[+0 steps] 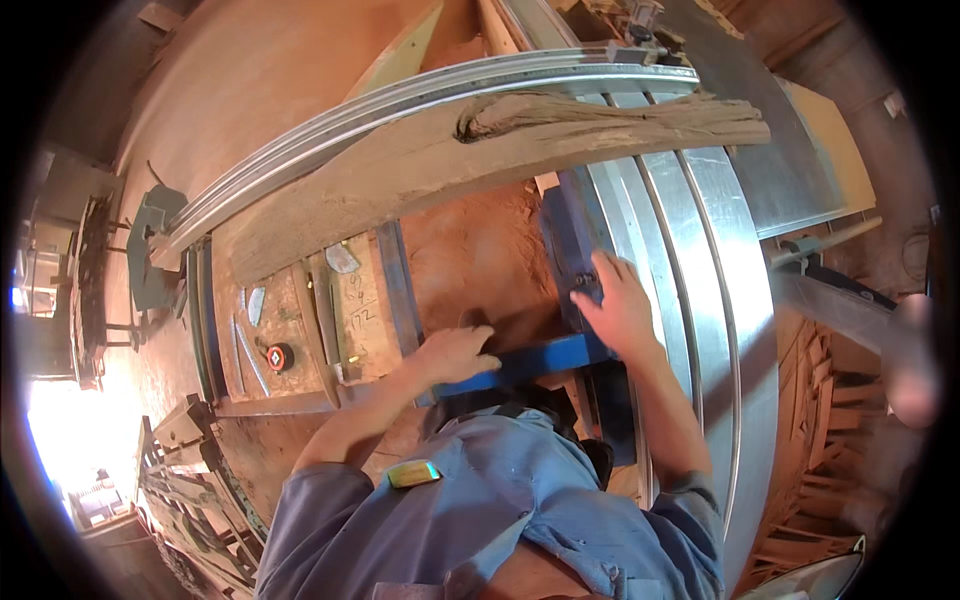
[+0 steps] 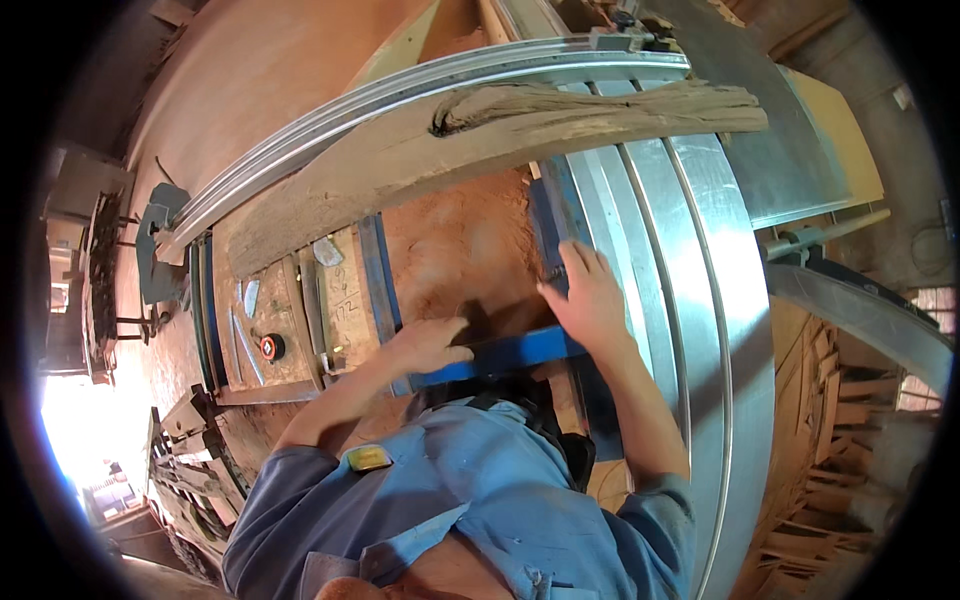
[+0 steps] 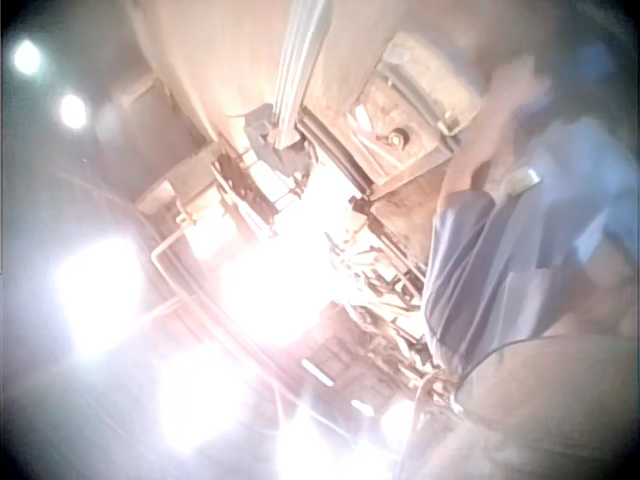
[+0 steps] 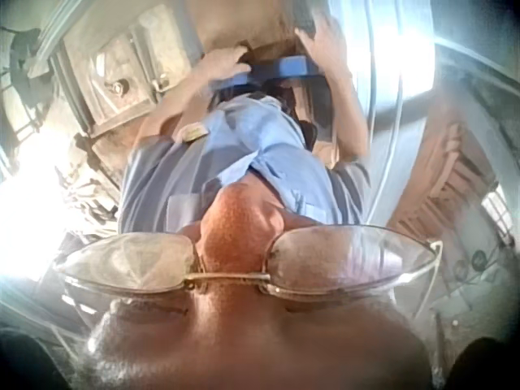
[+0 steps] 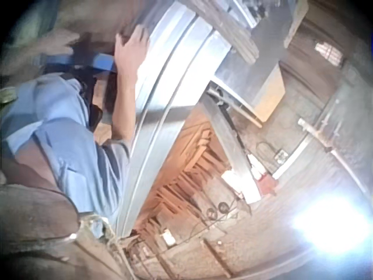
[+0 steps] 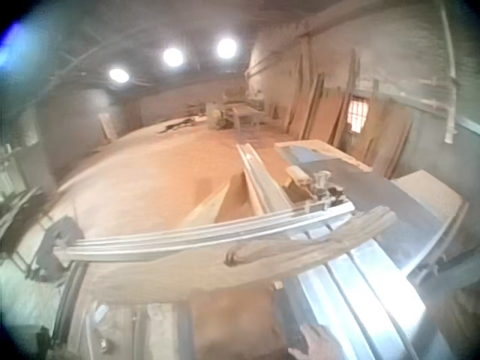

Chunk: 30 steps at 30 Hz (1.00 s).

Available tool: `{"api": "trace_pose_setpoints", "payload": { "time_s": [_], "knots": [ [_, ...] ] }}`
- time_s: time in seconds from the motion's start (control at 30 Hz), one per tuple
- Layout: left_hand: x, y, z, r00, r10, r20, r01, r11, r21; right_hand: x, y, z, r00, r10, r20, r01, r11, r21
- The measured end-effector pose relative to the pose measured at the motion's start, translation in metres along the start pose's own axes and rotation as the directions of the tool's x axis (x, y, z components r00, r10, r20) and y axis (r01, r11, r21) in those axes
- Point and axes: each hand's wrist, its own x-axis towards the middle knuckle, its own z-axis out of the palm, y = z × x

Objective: The person selects a piece of lumber from a pile, carries it to a table saw, and cuts it into smaller pieces. The person then measures the cut pieces with a tape measure and continues cutting additional pieces.

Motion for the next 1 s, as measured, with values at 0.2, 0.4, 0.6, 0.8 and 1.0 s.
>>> {"api": "trace_pose_setpoints", "payload": {
  "time_s": [0.2, 0.4, 0.6, 0.8, 1.0],
  "knots": [
    [0.069, -0.041, -0.147, 0.809, 0.004, -0.588, -0.100, 0.986, -0.131, 0.132, 0.026, 0.037, 0.983, -0.133, -0.130, 0.104, 0.973, -0.208],
    [0.155, -0.141, -0.254, 0.557, -0.060, -0.829, 0.139, 0.990, 0.022, 0.237, 0.007, 0.069, 0.931, -0.363, -0.036, 0.346, 0.910, -0.229],
    [0.223, -0.159, -0.274, 0.493, 0.116, -0.862, 0.165, 0.961, 0.223, 0.286, 0.000, 0.091, 0.909, -0.411, 0.073, 0.414, 0.861, -0.295],
    [0.255, -0.172, -0.291, 0.543, 0.100, -0.834, 0.223, 0.940, 0.258, 0.298, 0.006, 0.096, 0.910, -0.408, 0.071, 0.411, 0.870, -0.271],
    [0.272, -0.160, -0.295, 0.529, 0.140, -0.837, 0.275, 0.905, 0.325, 0.308, 0.030, 0.085, 0.904, -0.422, 0.071, 0.426, 0.869, -0.254]
  ]
}}
